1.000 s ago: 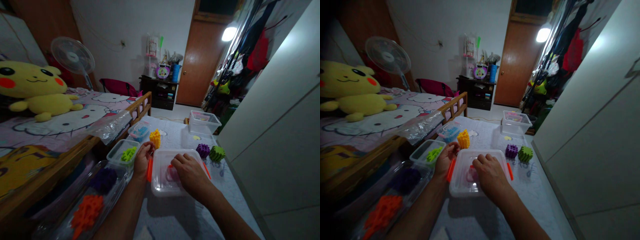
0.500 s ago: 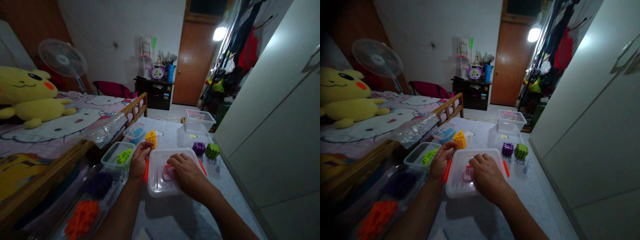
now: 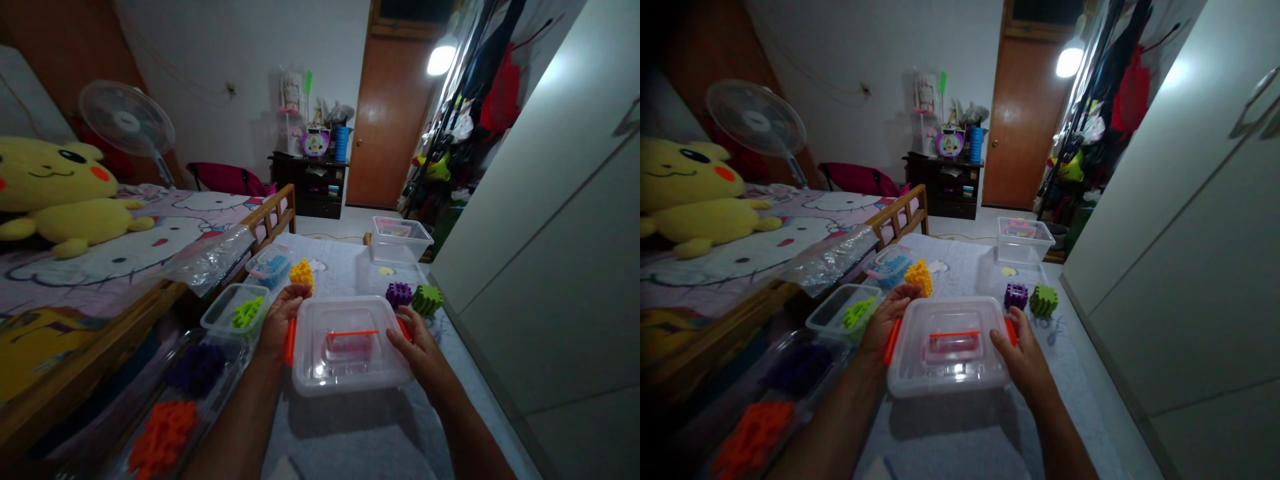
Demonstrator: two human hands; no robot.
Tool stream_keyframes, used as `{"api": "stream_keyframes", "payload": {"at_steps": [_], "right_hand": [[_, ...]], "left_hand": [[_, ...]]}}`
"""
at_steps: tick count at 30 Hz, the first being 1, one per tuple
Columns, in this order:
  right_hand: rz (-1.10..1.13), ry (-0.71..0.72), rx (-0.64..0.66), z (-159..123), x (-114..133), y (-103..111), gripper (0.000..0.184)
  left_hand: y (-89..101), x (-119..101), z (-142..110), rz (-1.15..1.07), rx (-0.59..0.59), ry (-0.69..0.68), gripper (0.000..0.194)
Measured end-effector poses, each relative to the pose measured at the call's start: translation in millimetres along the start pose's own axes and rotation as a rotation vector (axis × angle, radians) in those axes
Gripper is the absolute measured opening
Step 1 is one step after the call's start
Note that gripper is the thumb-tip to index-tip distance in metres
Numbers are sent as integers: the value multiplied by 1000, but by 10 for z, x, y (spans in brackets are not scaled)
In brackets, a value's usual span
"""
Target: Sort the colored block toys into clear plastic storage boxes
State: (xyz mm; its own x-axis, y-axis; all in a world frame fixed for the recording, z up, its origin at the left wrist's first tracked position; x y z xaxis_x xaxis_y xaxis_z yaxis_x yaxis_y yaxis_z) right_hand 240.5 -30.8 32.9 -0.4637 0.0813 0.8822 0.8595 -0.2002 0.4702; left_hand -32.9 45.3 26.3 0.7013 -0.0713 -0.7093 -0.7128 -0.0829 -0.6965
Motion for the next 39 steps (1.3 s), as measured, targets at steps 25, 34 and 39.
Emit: {"api": "stream_keyframes", "payload": {"at_steps": [25,34,39], "right_hand": [[343,-77,-49,-183,-54,-81,76],[-175,77,48,-163,189,-92,70],[-291,208,74,-170,240,-159,65]], "left_hand": [[-127,-59,-530,458,-10,118,84],[-128,-135,-451,998,130,-57,75],[-248,-154,-471,1386,267,-193,70]]}}
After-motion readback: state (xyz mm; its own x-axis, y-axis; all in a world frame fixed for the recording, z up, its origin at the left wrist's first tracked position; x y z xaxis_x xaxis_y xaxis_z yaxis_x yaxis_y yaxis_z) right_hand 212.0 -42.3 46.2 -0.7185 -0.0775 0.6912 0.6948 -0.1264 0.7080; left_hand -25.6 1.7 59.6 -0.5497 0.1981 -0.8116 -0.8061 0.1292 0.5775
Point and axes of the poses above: each hand's wrist, its own z-axis towards the middle knuckle, its own y-axis out of the back of the hand, x = y × z, the point moved 8 cm from there along z, towards the middle knuckle
